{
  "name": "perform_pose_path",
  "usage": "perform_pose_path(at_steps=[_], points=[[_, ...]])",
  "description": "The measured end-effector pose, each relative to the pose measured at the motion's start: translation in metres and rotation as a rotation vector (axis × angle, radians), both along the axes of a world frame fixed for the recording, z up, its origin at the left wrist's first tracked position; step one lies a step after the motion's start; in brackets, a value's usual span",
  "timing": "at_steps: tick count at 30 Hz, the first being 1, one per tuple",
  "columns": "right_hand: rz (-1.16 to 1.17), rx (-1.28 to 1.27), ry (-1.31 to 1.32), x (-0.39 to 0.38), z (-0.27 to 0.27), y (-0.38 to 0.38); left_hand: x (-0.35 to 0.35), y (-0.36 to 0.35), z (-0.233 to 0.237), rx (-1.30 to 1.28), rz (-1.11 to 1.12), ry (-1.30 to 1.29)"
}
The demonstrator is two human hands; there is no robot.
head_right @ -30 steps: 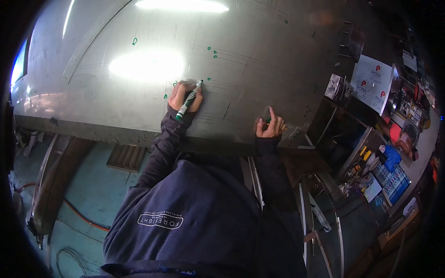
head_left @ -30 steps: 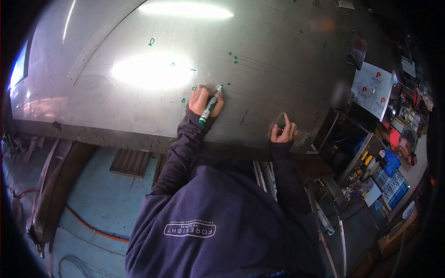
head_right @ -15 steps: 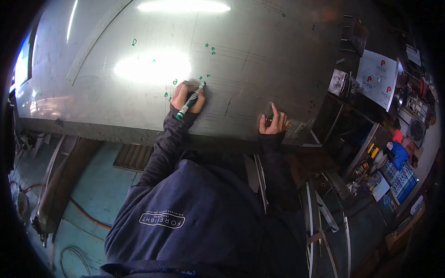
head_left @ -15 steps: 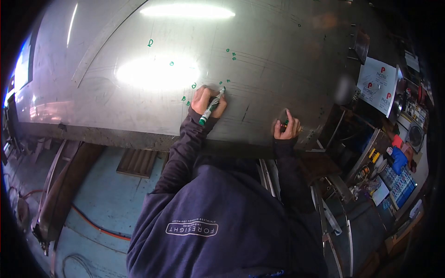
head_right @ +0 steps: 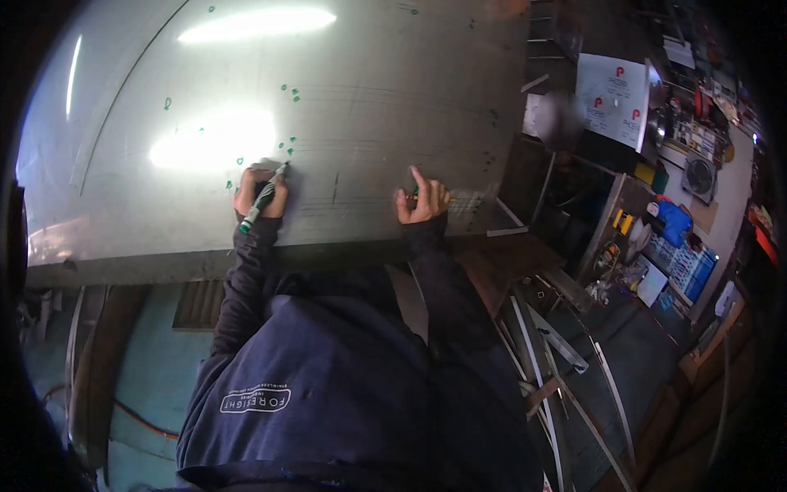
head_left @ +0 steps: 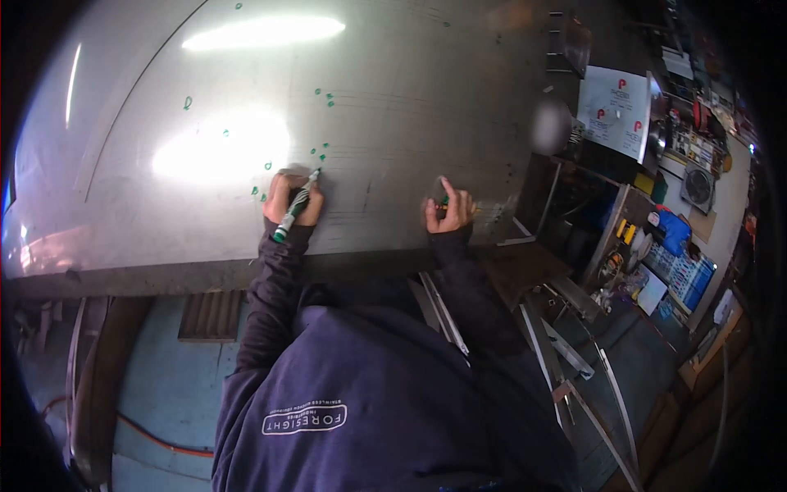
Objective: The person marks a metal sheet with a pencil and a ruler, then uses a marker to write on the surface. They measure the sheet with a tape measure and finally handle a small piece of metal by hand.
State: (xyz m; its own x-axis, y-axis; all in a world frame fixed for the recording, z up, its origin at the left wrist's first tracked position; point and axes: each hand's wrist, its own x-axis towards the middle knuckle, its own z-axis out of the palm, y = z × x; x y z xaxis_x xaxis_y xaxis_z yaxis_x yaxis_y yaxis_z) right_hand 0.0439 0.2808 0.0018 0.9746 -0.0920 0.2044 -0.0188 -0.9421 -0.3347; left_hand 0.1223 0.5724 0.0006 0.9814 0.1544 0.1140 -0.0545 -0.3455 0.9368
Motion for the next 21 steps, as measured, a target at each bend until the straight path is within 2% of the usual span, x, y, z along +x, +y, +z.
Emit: perform_pose_path(at_steps=[4,9,21], points=[[-0.006,0.065,0.019,0.004,0.006,0.003,-0.006,0.006,-0.002,0.086,-0.048,-0.045],[0.024,-0.029,-0.055,0.004,-0.003,0.0,-0.006,0.007,-0.007,0.084,-0.049,-0.057],[0.02,-0.034,-0.039,0.003,-0.004,0.001,-0.008,0.003,-0.007,0.142,-0.012,-0.012]])
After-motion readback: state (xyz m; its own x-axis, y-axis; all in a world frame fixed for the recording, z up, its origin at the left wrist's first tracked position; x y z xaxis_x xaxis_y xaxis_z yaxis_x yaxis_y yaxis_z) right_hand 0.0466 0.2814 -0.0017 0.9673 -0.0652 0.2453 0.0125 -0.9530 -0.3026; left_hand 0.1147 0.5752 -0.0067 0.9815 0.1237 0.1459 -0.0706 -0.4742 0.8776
